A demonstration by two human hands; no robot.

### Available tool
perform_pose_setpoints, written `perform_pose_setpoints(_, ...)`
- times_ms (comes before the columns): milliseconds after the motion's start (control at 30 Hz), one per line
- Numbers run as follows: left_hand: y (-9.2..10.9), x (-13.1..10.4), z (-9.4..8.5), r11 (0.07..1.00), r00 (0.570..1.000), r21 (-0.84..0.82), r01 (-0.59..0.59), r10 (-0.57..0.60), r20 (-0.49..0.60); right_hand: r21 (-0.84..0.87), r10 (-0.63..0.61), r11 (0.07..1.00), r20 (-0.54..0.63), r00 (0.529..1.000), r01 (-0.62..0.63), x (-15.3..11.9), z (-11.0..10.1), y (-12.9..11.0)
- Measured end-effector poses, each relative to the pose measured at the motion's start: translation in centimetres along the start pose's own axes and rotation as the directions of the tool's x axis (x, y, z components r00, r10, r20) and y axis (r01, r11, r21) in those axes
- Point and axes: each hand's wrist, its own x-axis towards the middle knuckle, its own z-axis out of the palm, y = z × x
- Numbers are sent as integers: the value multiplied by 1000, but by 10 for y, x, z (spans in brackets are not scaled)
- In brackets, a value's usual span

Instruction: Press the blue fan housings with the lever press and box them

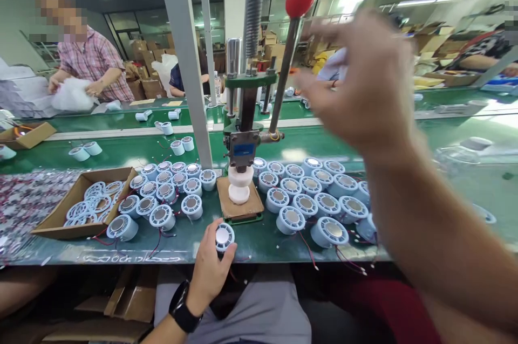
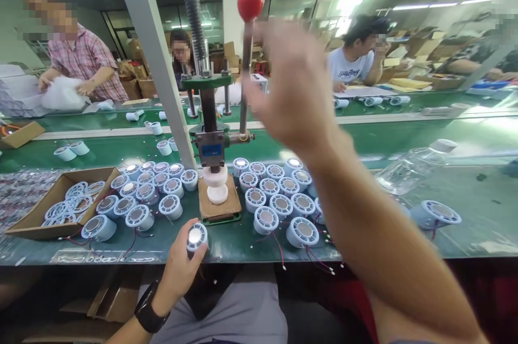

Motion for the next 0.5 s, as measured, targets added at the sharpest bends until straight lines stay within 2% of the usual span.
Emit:
perform_pose_setpoints(33, 0, 0, -1, 1000, 1000, -11, 2, -2, 8, -8, 27, 1000, -82, 996, -28, 36, -6, 1)
perform_pose_setpoints(67, 0, -1, -3, 1000, 1000, -21, 6, -6, 14, 47, 56, 998, -104, 993, -51, 66, -6, 2)
perform_pose_setpoints(100, 0, -1, -6, 999, 1000, -33, 18, -17, 21, 115, 76, 991, -86, 993, -66, 89, -2, 3)
perform_pose_setpoints(167, 2, 4, -13, 996, 997, -59, 66, -64, 36, 247, 100, 964, -7, 995, -95, 116, 17, 5)
perform_pose_setpoints(200, 3, 9, -18, 993, 995, -74, 93, -91, 35, 283, 116, 953, 2, 993, -112, 122, 28, 7)
perform_pose_setpoints(267, 10, 27, -27, 987, 993, -104, 121, -122, 4, 294, 167, 946, -73, 983, -139, 124, 47, 11)
perform_pose_setpoints(333, 21, 54, -32, 985, 994, -144, 91, -98, -41, 287, 198, 946, -139, 970, -151, 120, 57, 14)
perform_pose_setpoints(400, 33, 85, -30, 980, 998, -195, 30, -40, -46, 277, 195, 949, -136, 971, -152, 117, 57, 14)
perform_pose_setpoints(500, 47, 123, -12, 951, 999, -309, -28, 37, 22, 274, 204, 948, -121, 971, -165, 114, 54, 11)
